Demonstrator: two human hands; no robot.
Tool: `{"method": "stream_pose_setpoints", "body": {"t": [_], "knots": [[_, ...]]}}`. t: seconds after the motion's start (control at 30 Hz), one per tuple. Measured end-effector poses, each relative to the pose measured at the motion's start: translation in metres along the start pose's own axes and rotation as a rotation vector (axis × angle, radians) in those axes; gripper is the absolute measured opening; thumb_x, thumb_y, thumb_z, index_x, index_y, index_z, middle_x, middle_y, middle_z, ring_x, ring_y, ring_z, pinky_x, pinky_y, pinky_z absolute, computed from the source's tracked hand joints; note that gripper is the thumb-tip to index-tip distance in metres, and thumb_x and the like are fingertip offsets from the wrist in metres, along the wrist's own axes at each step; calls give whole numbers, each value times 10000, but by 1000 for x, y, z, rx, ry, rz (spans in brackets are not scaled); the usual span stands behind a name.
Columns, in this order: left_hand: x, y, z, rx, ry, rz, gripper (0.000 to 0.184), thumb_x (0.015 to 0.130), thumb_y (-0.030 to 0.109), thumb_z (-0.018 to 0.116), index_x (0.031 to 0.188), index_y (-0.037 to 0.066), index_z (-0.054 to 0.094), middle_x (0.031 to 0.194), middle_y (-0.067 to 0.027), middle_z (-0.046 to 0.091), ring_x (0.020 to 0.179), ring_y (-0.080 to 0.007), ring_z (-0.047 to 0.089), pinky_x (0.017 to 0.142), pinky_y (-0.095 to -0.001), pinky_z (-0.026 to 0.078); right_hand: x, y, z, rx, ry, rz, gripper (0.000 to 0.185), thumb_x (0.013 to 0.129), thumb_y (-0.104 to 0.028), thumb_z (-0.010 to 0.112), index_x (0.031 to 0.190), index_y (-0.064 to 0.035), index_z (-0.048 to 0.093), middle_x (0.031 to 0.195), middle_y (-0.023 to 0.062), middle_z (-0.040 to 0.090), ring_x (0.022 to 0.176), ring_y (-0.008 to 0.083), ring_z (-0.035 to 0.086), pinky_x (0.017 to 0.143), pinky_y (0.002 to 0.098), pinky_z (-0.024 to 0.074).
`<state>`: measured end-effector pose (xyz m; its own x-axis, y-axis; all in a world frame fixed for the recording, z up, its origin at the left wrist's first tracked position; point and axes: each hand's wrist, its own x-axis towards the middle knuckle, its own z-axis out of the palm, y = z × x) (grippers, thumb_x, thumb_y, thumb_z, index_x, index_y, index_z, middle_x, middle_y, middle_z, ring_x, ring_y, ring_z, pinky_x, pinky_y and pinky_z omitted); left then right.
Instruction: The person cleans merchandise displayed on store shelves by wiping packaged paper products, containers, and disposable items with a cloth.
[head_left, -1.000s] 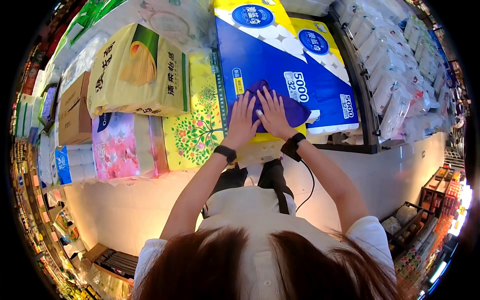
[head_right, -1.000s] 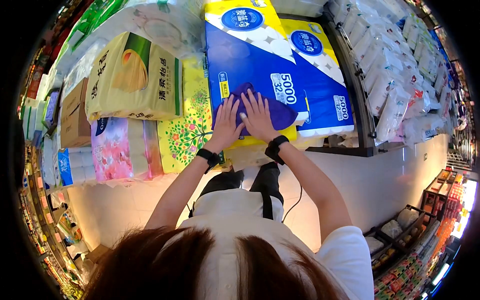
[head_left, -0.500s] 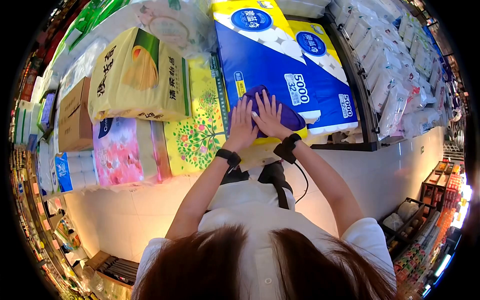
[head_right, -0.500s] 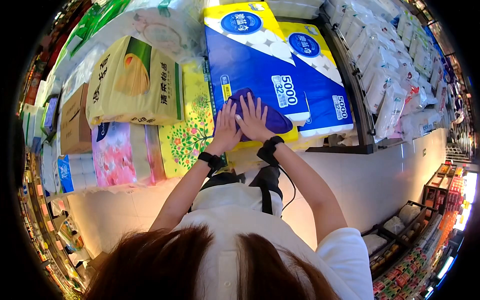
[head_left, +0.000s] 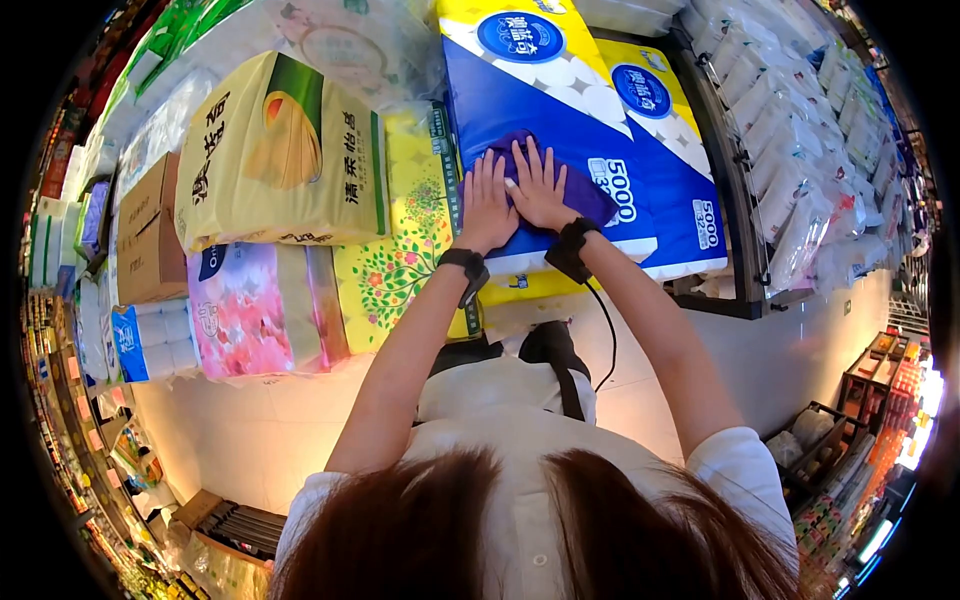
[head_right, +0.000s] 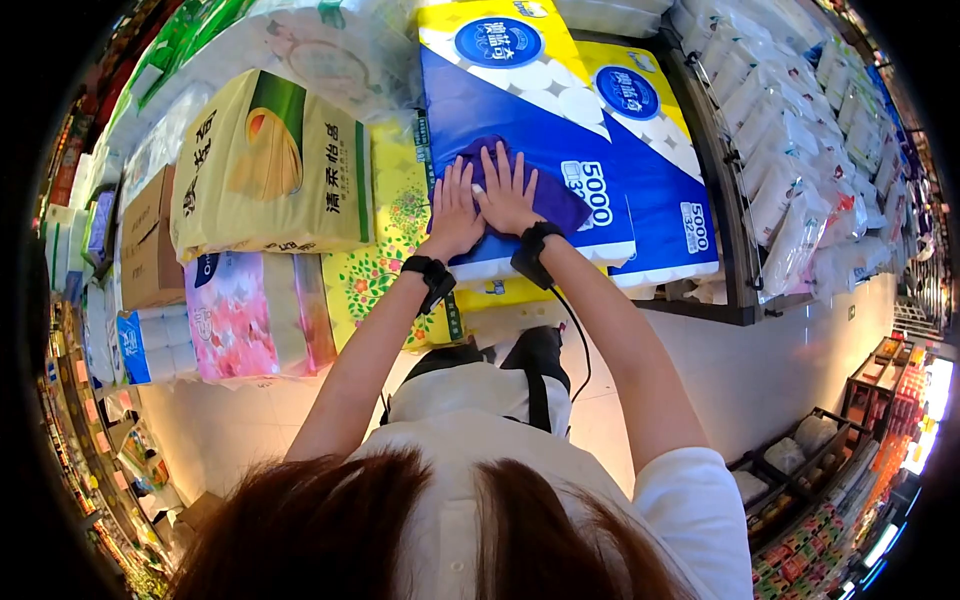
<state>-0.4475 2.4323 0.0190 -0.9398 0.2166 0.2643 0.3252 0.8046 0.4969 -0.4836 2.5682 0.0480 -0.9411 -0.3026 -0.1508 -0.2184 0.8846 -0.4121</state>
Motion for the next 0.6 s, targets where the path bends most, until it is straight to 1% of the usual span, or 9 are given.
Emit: {"method": "stream_pose_setpoints", "body": {"t": [0.07, 0.27, 0.4, 0.6], "knots": [[12, -7, 3, 0, 3, -11, 829, 883, 267, 564, 1539, 2, 134, 1617, -212, 99, 1503, -392, 66, 1212, -504, 42, 16, 4, -1, 2, 4, -12, 741, 987, -476, 384, 1588, -221, 35, 1654, 96, -64, 1487, 464, -56, 1137, 670, -20], [50, -16, -3, -12, -50, -121, 833, 893, 288, 536, 1545, 6, 103, 1625, -191, 68, 1507, -382, 36, 1213, -499, 20, 62, 9, -8, -9, -8, -31, 731, 985, -475, 379, 1590, -238, 44, 1658, 76, -54, 1493, 450, -59, 1141, 665, -29], [76, -32, 6, 13, -12, -141, 827, 896, 296, 527, 1546, 7, 104, 1627, -188, 60, 1509, -383, 25, 1208, -517, 14, 92, 10, -13, -22, -8, -55, 733, 981, -478, 378, 1590, -242, 45, 1659, 75, -56, 1496, 445, -59, 1143, 663, -32], [114, -51, 10, 35, -25, -186, 800, 931, 358, 467, 1552, 12, 98, 1634, -174, 45, 1513, -372, 8, 1205, -514, -1, 134, 12, -20, -28, 9, -62, 739, 974, -484, 380, 1589, -243, 50, 1660, 70, -56, 1496, 446, -56, 1141, 665, -41]]}}
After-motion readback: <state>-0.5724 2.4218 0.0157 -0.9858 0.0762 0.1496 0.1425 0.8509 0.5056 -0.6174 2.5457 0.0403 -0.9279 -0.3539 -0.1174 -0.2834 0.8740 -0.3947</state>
